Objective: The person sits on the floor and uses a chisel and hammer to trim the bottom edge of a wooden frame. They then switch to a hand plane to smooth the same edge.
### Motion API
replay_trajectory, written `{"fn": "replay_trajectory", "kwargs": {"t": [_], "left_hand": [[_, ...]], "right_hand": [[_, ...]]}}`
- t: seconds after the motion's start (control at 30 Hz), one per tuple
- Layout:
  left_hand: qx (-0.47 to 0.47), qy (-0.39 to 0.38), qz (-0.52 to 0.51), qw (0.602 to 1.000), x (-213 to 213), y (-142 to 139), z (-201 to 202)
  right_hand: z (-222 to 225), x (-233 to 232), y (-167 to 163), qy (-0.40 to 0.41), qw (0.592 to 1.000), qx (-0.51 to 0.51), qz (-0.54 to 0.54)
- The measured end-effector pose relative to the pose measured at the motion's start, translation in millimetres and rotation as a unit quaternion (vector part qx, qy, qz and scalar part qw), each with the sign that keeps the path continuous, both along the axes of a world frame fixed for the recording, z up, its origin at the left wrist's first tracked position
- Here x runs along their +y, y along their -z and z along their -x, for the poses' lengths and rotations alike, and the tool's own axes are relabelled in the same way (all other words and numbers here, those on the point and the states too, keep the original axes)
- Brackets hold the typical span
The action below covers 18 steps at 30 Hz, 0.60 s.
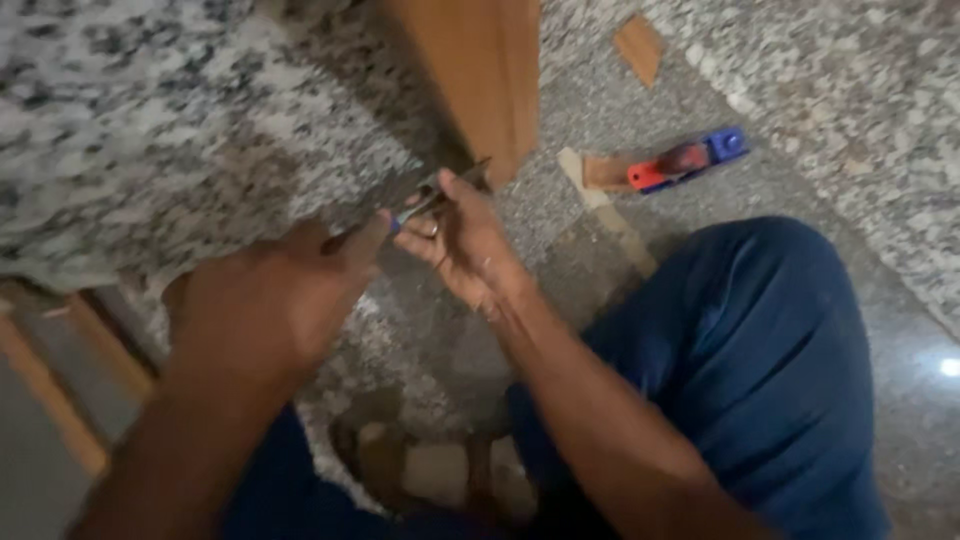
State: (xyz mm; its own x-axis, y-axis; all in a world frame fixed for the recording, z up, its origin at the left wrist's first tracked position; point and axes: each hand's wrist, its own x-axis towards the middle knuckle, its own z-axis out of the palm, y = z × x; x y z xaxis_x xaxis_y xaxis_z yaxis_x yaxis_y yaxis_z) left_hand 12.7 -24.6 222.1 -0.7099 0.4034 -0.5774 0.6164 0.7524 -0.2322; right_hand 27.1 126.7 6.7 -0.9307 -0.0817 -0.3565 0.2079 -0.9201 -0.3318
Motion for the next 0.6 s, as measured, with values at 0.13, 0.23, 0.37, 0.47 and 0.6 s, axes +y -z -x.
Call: {"fn": "replay_trajectory", "kwargs": {"t": [0.13, 0.23, 0.37, 0.47, 0.6], "left_hand": [[0.019, 0.062, -0.037, 0.997, 9, -3, 5], [0.023, 0.034, -0.034, 0.999, 14, -14, 0], [-0.003, 0.014, -0.061, 0.998, 28, -16, 8], [0.010, 0.036, -0.052, 0.998, 26, -19, 10], [0.045, 0.066, -0.088, 0.993, 10, -13, 12]], "right_hand": [[2, 1, 1, 0.010, 1.000, -0.020, 0.011], [4, 1, -2, 0.015, 1.000, -0.007, 0.021], [4, 1, -6, 0.021, 1.000, 0.000, 0.009], [4, 1, -6, 0.021, 0.999, -0.009, 0.031], [6, 4, -4, 0.011, 0.999, 0.018, 0.037]]}}
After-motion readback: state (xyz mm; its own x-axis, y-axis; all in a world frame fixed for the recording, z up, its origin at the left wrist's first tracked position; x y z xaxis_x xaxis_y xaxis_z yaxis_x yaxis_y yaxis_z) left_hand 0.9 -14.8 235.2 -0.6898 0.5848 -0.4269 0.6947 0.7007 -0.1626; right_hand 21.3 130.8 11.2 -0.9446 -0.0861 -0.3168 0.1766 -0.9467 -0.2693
